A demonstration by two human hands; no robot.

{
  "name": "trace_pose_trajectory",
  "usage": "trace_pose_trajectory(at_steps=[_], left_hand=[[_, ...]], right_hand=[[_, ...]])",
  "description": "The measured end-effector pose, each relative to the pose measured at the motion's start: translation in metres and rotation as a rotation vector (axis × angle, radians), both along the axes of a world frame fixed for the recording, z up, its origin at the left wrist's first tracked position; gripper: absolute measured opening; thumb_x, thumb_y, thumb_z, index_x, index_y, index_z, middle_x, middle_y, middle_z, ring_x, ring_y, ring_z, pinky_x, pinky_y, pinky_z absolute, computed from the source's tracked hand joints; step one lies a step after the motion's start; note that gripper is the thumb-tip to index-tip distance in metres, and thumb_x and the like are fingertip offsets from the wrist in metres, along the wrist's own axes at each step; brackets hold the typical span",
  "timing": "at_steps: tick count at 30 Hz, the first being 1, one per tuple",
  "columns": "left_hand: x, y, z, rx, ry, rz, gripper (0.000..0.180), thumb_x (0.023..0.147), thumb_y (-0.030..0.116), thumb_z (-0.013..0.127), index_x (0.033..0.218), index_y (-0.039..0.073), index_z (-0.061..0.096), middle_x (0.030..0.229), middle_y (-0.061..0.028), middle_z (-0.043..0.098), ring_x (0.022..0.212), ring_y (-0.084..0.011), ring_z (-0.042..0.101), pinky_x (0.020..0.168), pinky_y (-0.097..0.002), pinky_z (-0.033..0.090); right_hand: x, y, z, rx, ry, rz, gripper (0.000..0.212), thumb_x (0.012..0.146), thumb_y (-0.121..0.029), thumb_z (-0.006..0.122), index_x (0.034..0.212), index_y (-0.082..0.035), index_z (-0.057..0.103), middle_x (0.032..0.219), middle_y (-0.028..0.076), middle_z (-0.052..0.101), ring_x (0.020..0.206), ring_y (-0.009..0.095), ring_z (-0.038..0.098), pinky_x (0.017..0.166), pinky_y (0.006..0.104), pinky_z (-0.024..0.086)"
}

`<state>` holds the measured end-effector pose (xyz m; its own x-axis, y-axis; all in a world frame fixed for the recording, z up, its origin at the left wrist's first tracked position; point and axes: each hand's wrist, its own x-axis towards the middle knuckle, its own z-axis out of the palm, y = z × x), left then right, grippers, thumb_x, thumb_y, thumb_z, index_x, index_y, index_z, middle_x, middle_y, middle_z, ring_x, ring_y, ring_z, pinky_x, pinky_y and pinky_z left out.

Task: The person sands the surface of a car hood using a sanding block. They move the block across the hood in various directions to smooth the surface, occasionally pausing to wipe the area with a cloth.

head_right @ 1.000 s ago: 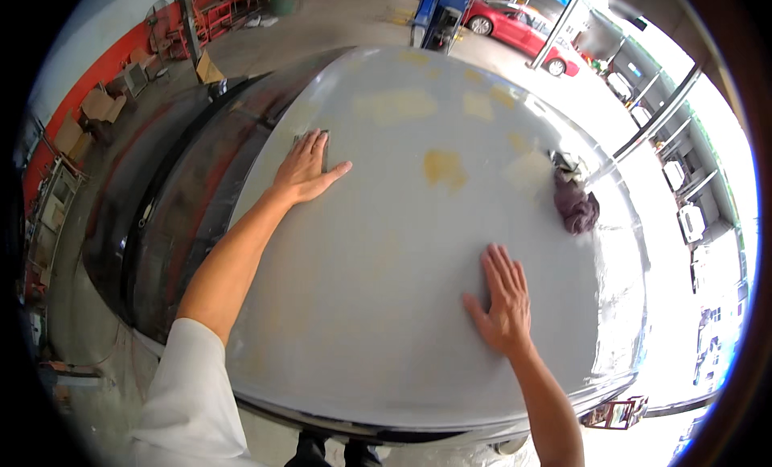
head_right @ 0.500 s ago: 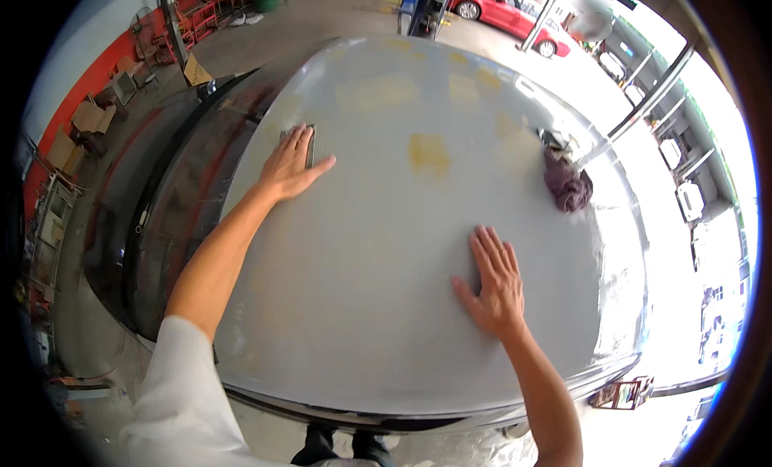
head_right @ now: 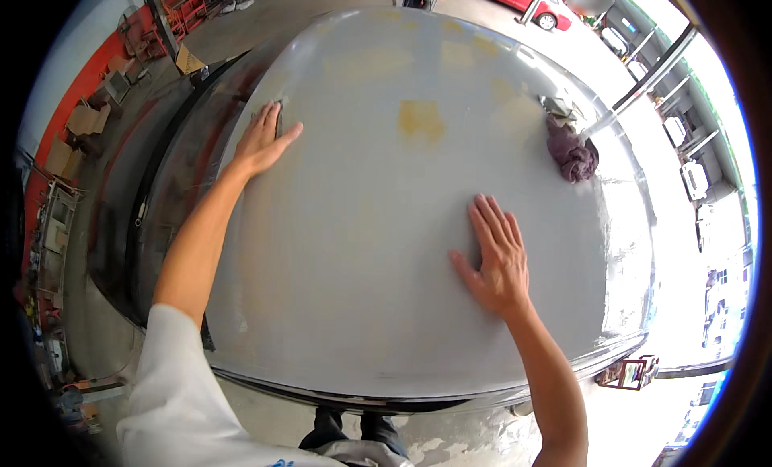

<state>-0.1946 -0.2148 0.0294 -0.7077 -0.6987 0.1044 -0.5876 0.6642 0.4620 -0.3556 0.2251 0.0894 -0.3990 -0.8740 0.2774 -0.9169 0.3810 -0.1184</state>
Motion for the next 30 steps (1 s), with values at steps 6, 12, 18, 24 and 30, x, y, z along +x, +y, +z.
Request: trace_pose_trajectory(at_steps=[6, 12, 18, 24, 30], left_hand=[[0.051, 0.049, -0.025, -0.046, 0.010, -0.233, 0.099, 0.099, 0.069, 0.051, 0.166, 0.003, 0.019, 0.174, -0.0176, 0.016, 0.162, -0.0316, 0.012, 0.132, -0.0442, 0.013], [0.006, -0.039, -0.004, 0.068, 0.046, 0.095, 0.105, 0.095, 0.074, 0.051, 0.164, -0.001, 0.023, 0.173, -0.0202, 0.018, 0.161, -0.0334, 0.015, 0.131, -0.0430, 0.014], [0.057, 0.051, -0.024, -0.038, 0.031, -0.192, 0.101, 0.098, 0.070, 0.050, 0.165, 0.000, 0.020, 0.174, -0.0191, 0.016, 0.161, -0.0339, 0.013, 0.131, -0.0446, 0.014], [0.080, 0.047, -0.015, -0.036, 0.044, -0.256, 0.098, 0.099, 0.066, 0.052, 0.165, 0.000, 0.021, 0.173, -0.0190, 0.017, 0.161, -0.0342, 0.013, 0.131, -0.0450, 0.014], [0.027, 0.000, -0.005, -0.012, 0.036, -0.096, 0.100, 0.098, 0.067, 0.054, 0.164, -0.002, 0.022, 0.173, -0.0204, 0.019, 0.161, -0.0345, 0.015, 0.131, -0.0445, 0.014]], right_hand=[[-0.010, 0.021, 0.002, 0.020, 0.018, -0.062, 0.073, 0.090, -0.029, 0.073, 0.151, 0.002, 0.049, 0.161, 0.018, 0.046, 0.152, 0.035, 0.038, 0.126, 0.0502, 0.026], [0.001, 0.002, 0.002, -0.016, -0.047, -0.006, 0.071, 0.091, -0.031, 0.072, 0.150, 0.002, 0.050, 0.160, 0.018, 0.047, 0.152, 0.035, 0.038, 0.126, 0.0500, 0.026], [-0.003, 0.014, 0.009, -0.004, -0.005, -0.048, 0.071, 0.090, -0.030, 0.074, 0.149, 0.002, 0.052, 0.159, 0.020, 0.047, 0.152, 0.035, 0.039, 0.125, 0.0501, 0.028], [0.000, 0.014, 0.006, -0.011, -0.025, -0.076, 0.073, 0.087, -0.030, 0.075, 0.149, 0.001, 0.053, 0.159, 0.018, 0.048, 0.152, 0.034, 0.040, 0.126, 0.0498, 0.028], [0.002, 0.001, 0.003, -0.005, -0.028, -0.012, 0.072, 0.089, -0.029, 0.074, 0.149, 0.003, 0.051, 0.160, 0.018, 0.047, 0.153, 0.035, 0.038, 0.126, 0.0501, 0.027]])
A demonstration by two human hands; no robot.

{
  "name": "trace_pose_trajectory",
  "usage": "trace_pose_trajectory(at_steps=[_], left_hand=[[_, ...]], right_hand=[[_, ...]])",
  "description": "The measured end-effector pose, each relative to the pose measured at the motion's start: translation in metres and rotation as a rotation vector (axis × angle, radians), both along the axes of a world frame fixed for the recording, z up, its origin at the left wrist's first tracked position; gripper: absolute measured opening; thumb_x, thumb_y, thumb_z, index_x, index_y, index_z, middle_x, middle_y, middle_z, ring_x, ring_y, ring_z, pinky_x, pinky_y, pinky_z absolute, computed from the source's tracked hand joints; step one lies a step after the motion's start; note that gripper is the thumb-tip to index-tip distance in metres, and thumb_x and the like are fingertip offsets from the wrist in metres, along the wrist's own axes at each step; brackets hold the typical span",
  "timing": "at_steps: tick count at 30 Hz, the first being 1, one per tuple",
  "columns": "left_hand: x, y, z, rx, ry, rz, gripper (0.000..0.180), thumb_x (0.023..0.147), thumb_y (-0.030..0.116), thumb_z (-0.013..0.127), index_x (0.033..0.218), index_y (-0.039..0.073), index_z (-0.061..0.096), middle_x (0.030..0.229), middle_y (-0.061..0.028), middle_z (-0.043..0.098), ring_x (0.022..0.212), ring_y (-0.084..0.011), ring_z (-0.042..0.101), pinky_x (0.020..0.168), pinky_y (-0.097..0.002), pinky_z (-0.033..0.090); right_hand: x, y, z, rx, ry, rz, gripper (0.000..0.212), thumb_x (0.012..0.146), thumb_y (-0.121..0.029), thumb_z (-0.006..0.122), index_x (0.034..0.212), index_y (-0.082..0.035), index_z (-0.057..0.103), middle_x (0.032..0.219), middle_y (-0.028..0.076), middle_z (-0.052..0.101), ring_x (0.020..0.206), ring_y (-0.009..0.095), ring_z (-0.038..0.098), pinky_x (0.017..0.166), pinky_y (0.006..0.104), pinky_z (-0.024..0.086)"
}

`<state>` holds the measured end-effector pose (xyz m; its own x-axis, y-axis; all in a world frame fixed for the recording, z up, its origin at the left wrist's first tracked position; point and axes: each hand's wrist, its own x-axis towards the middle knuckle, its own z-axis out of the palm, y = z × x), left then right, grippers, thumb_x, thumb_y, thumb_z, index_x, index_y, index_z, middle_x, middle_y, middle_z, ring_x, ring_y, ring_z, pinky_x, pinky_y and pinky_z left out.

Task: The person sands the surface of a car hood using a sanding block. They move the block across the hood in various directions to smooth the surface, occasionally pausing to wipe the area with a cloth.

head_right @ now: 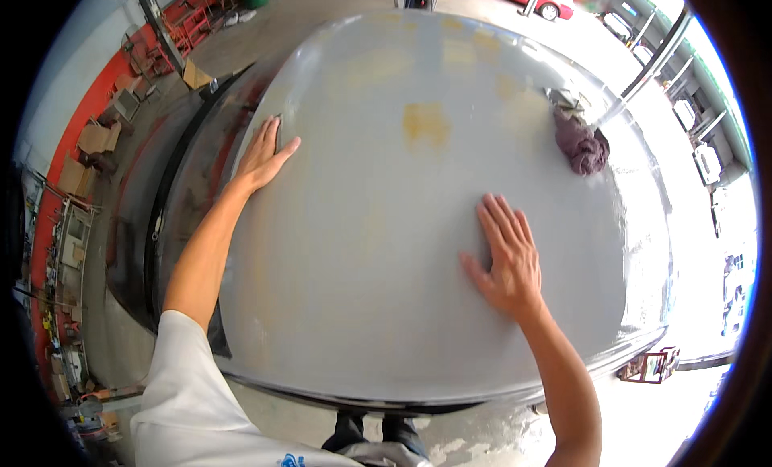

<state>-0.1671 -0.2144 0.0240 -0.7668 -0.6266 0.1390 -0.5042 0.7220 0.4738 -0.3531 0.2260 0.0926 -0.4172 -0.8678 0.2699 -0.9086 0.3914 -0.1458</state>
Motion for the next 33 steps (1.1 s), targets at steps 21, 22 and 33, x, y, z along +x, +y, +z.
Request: trace_pose_trajectory(at_steps=[21, 22, 33], left_hand=[[-0.005, 0.088, 0.007, -0.111, -0.088, -0.251, 0.102, 0.098, 0.074, 0.047, 0.165, 0.001, 0.021, 0.173, -0.0181, 0.017, 0.161, -0.0320, 0.013, 0.132, -0.0447, 0.015], [-0.007, 0.090, 0.005, -0.107, -0.099, -0.265, 0.102, 0.098, 0.074, 0.047, 0.165, 0.001, 0.021, 0.174, -0.0180, 0.017, 0.161, -0.0320, 0.013, 0.132, -0.0448, 0.015], [-0.015, 0.112, -0.004, -0.252, -0.004, -0.309, 0.100, 0.099, 0.070, 0.051, 0.162, -0.004, 0.026, 0.170, -0.0212, 0.025, 0.159, -0.0340, 0.021, 0.131, -0.0449, 0.018]], right_hand=[[-0.015, 0.020, -0.006, 0.029, 0.044, -0.063, 0.071, 0.093, -0.033, 0.071, 0.151, 0.001, 0.049, 0.162, 0.017, 0.045, 0.153, 0.034, 0.037, 0.127, 0.0488, 0.026], [-0.016, 0.023, -0.008, 0.039, 0.036, -0.067, 0.071, 0.093, -0.034, 0.071, 0.151, 0.001, 0.049, 0.162, 0.017, 0.044, 0.153, 0.034, 0.036, 0.127, 0.0487, 0.026], [-0.014, 0.020, -0.005, 0.044, 0.054, -0.038, 0.070, 0.094, -0.033, 0.070, 0.151, 0.002, 0.049, 0.162, 0.017, 0.045, 0.154, 0.034, 0.035, 0.127, 0.0490, 0.025]])
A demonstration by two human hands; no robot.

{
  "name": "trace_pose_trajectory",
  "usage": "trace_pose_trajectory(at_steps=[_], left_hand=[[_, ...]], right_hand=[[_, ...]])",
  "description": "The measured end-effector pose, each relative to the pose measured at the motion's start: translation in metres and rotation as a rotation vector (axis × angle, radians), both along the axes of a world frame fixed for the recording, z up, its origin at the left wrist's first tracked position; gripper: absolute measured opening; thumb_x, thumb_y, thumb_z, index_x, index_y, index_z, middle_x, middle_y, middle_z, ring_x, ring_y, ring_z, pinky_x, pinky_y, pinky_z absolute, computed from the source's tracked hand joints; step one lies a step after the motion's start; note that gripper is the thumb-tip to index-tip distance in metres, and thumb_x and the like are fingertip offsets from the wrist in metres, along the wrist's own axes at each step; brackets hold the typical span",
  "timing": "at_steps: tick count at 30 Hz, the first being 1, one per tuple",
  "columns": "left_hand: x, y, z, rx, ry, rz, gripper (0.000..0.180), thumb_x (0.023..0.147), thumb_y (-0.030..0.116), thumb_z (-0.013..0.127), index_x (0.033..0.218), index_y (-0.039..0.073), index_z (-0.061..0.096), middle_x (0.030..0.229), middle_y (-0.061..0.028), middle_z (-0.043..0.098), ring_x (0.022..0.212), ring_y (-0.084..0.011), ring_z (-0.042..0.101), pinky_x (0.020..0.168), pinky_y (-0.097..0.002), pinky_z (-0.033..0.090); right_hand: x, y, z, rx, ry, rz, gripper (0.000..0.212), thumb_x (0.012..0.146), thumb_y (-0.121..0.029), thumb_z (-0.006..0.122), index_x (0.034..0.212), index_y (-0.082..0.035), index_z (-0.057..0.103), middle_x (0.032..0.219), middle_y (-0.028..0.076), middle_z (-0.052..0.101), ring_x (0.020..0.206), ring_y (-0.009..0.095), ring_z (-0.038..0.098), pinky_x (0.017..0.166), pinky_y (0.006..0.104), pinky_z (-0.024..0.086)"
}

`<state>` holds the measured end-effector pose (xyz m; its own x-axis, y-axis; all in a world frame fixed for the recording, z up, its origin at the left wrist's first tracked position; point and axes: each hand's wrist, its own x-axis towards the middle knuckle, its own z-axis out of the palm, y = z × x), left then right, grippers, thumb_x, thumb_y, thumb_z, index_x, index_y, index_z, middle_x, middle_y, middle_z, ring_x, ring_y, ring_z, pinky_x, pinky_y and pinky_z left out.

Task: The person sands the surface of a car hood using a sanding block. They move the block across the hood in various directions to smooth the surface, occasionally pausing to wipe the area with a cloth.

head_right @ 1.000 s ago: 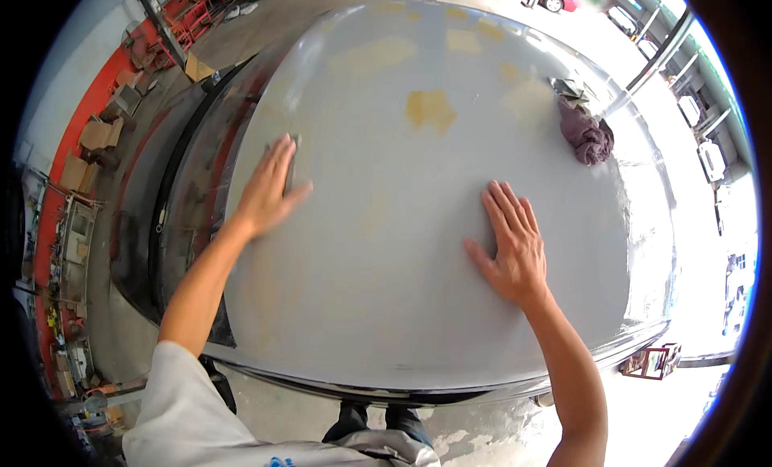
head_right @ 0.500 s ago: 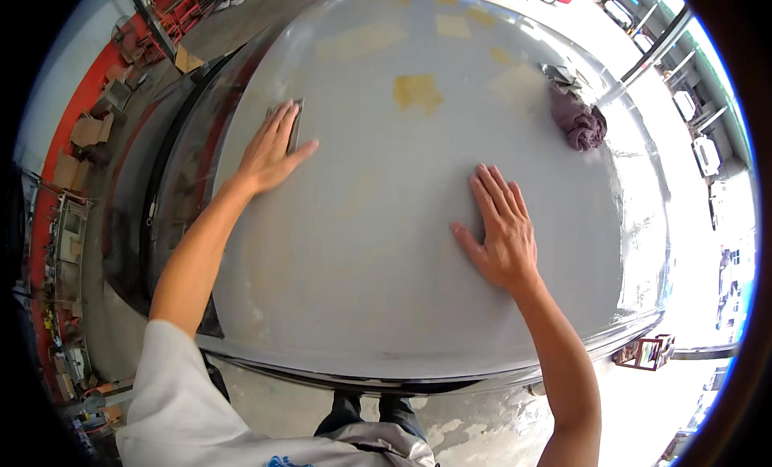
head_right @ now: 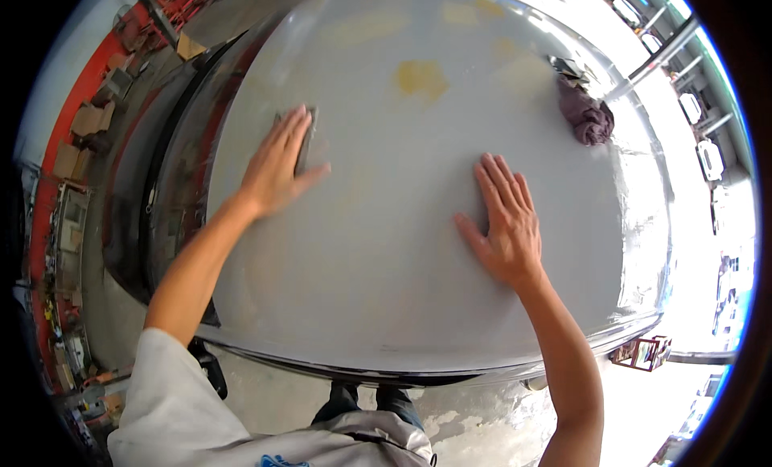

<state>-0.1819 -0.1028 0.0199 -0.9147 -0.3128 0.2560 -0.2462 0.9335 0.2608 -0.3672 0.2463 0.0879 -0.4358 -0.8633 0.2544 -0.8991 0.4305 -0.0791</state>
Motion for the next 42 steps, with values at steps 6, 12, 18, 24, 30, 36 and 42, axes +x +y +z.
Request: trace_pose_trajectory(at_steps=[6, 12, 18, 24, 30, 36, 42], left_hand=[[-0.027, -0.036, 0.008, 0.047, 0.013, 0.043, 0.103, 0.096, 0.075, 0.051, 0.162, 0.000, 0.028, 0.171, -0.0209, 0.023, 0.159, -0.0332, 0.022, 0.131, -0.0444, 0.018], [-0.063, -0.063, 0.020, 0.069, 0.010, 0.171, 0.098, 0.098, 0.070, 0.053, 0.162, 0.000, 0.028, 0.171, -0.0195, 0.023, 0.159, -0.0333, 0.022, 0.132, -0.0443, 0.018], [0.044, 0.001, 0.005, 0.030, 0.018, -0.110, 0.098, 0.097, 0.065, 0.059, 0.161, -0.003, 0.028, 0.171, -0.0209, 0.024, 0.159, -0.0358, 0.021, 0.131, -0.0457, 0.019], [-0.029, -0.128, 0.013, 0.221, 0.016, 0.290, 0.105, 0.095, 0.076, 0.049, 0.162, -0.002, 0.027, 0.172, -0.0213, 0.021, 0.160, -0.0347, 0.018, 0.132, -0.0447, 0.016], [-0.002, -0.079, -0.009, 0.203, 0.024, 0.202, 0.106, 0.096, 0.077, 0.047, 0.163, -0.002, 0.026, 0.172, -0.0218, 0.020, 0.160, -0.0341, 0.017, 0.132, -0.0447, 0.015], [0.001, -0.112, -0.010, 0.271, 0.014, 0.188, 0.108, 0.096, 0.077, 0.048, 0.162, -0.004, 0.024, 0.172, -0.0238, 0.019, 0.160, -0.0345, 0.017, 0.132, -0.0427, 0.014], [-0.039, -0.191, -0.008, 0.303, 0.065, 0.380, 0.108, 0.095, 0.076, 0.048, 0.163, -0.004, 0.024, 0.172, -0.0229, 0.020, 0.161, -0.0337, 0.016, 0.131, -0.0421, 0.014]], right_hand=[[0.001, -0.002, -0.003, -0.006, -0.019, 0.015, 0.071, 0.093, -0.031, 0.070, 0.151, 0.002, 0.049, 0.162, 0.018, 0.045, 0.154, 0.035, 0.036, 0.127, 0.0494, 0.026], [0.008, -0.019, -0.001, -0.010, -0.028, 0.055, 0.072, 0.092, -0.031, 0.071, 0.152, 0.002, 0.049, 0.162, 0.018, 0.044, 0.154, 0.035, 0.036, 0.127, 0.0495, 0.025], [-0.005, 0.006, -0.001, 0.008, -0.011, -0.014, 0.071, 0.092, -0.027, 0.070, 0.152, 0.002, 0.048, 0.162, 0.018, 0.044, 0.154, 0.036, 0.036, 0.127, 0.0510, 0.025], [0.003, -0.016, 0.000, 0.019, -0.068, 0.054, 0.074, 0.090, -0.027, 0.069, 0.154, 0.003, 0.046, 0.163, 0.019, 0.043, 0.155, 0.036, 0.033, 0.128, 0.0508, 0.023], [0.000, -0.010, 0.004, 0.044, -0.036, 0.009, 0.075, 0.089, -0.027, 0.070, 0.153, 0.003, 0.046, 0.163, 0.020, 0.043, 0.155, 0.037, 0.034, 0.128, 0.0508, 0.023], [-0.001, -0.001, 0.004, 0.051, -0.047, -0.004, 0.076, 0.088, -0.027, 0.071, 0.153, 0.002, 0.047, 0.163, 0.020, 0.043, 0.155, 0.036, 0.034, 0.128, 0.0506, 0.023], [0.010, -0.019, 0.006, 0.030, -0.079, 0.018, 0.076, 0.090, -0.032, 0.072, 0.153, 0.001, 0.047, 0.162, 0.018, 0.044, 0.154, 0.035, 0.035, 0.127, 0.0498, 0.024]])
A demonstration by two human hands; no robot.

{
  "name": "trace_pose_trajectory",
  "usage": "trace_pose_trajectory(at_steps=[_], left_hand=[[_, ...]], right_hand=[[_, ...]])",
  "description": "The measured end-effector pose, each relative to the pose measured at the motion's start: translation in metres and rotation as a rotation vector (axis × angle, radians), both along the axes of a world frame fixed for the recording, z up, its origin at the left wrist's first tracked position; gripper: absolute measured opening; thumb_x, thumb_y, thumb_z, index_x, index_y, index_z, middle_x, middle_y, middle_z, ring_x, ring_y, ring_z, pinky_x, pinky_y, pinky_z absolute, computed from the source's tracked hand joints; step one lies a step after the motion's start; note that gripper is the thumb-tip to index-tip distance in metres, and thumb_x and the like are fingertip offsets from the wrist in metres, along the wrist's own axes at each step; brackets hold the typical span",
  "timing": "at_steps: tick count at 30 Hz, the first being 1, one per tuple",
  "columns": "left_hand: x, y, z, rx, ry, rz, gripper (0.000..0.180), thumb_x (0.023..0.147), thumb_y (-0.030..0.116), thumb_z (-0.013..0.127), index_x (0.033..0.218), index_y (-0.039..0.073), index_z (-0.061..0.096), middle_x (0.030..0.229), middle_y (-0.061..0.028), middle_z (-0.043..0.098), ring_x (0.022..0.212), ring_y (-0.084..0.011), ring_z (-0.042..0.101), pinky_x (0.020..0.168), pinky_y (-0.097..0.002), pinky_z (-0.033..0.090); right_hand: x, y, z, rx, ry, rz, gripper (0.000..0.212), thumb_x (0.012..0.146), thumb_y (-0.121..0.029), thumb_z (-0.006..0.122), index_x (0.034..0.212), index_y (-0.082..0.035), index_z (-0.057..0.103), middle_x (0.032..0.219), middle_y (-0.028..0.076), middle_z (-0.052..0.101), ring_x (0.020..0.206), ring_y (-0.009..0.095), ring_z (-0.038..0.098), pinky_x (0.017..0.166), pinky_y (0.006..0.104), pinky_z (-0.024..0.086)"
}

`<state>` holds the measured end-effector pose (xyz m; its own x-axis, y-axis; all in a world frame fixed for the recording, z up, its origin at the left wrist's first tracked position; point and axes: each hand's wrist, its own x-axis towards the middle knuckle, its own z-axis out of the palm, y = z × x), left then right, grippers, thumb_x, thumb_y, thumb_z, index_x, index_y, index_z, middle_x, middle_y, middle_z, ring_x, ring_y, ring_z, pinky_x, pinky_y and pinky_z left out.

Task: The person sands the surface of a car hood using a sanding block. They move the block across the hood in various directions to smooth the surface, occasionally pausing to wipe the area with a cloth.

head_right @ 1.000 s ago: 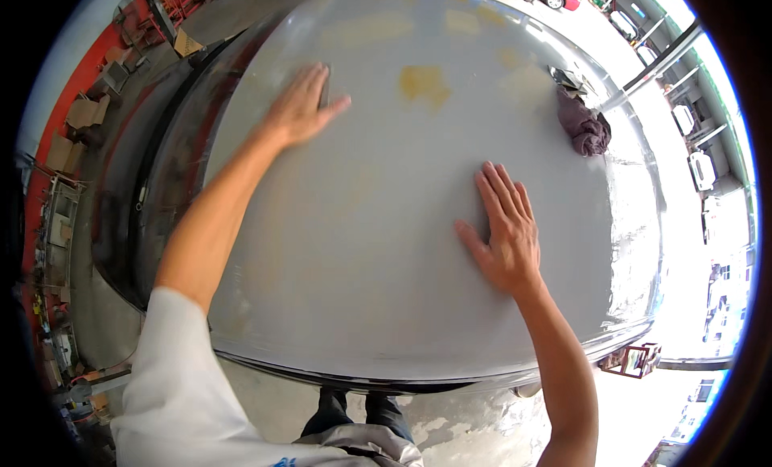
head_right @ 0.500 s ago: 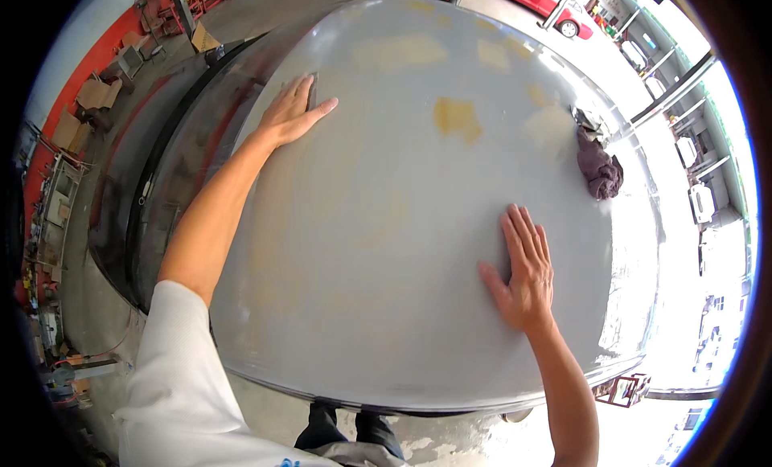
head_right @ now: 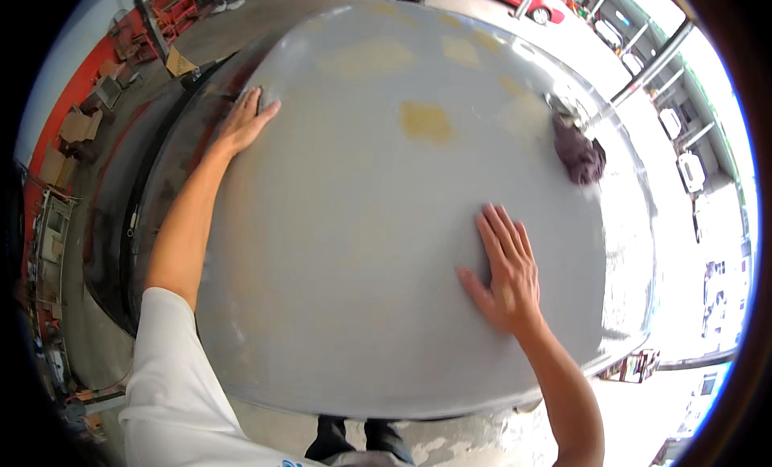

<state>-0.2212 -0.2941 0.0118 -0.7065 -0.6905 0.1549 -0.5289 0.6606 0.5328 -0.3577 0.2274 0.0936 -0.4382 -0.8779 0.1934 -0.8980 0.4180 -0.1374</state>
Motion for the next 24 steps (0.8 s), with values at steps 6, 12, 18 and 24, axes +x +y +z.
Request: trace_pose_trajectory(at_steps=[6, 12, 18, 24], left_hand=[[0.072, 0.205, -0.002, -0.249, -0.012, -0.539, 0.097, 0.097, 0.064, 0.058, 0.161, -0.003, 0.029, 0.172, -0.0208, 0.023, 0.159, -0.0349, 0.021, 0.130, -0.0455, 0.019], [0.062, 0.253, 0.031, -0.309, -0.032, -0.551, 0.096, 0.097, 0.064, 0.057, 0.161, -0.001, 0.029, 0.171, -0.0203, 0.025, 0.158, -0.0364, 0.023, 0.130, -0.0484, 0.021], [-0.032, 0.267, 0.024, -0.249, 0.006, -0.244, 0.092, 0.100, 0.065, 0.050, 0.160, -0.003, 0.032, 0.170, -0.0202, 0.027, 0.159, -0.0339, 0.021, 0.131, -0.0453, 0.018], [0.072, 0.379, 0.020, -0.301, 0.063, -0.335, 0.091, 0.102, 0.064, 0.047, 0.160, -0.004, 0.031, 0.170, -0.0230, 0.026, 0.159, -0.0347, 0.021, 0.131, -0.0461, 0.018]], right_hand=[[-0.013, 0.019, 0.000, -0.018, 0.067, -0.028, 0.073, 0.093, -0.034, 0.070, 0.153, 0.001, 0.048, 0.161, 0.018, 0.045, 0.153, 0.035, 0.036, 0.126, 0.0504, 0.026], [-0.004, 0.014, -0.003, -0.084, 0.064, 0.011, 0.071, 0.094, -0.036, 0.069, 0.152, 0.001, 0.048, 0.161, 0.018, 0.046, 0.153, 0.035, 0.037, 0.126, 0.0501, 0.026], [-0.003, 0.008, -0.013, -0.084, 0.070, 0.015, 0.070, 0.096, -0.036, 0.069, 0.152, 0.000, 0.049, 0.161, 0.016, 0.045, 0.153, 0.034, 0.037, 0.127, 0.0499, 0.026], [-0.010, 0.018, -0.012, -0.090, 0.106, 0.002, 0.066, 0.098, -0.035, 0.067, 0.151, 0.001, 0.050, 0.162, 0.017, 0.045, 0.153, 0.035, 0.037, 0.126, 0.0480, 0.027]])
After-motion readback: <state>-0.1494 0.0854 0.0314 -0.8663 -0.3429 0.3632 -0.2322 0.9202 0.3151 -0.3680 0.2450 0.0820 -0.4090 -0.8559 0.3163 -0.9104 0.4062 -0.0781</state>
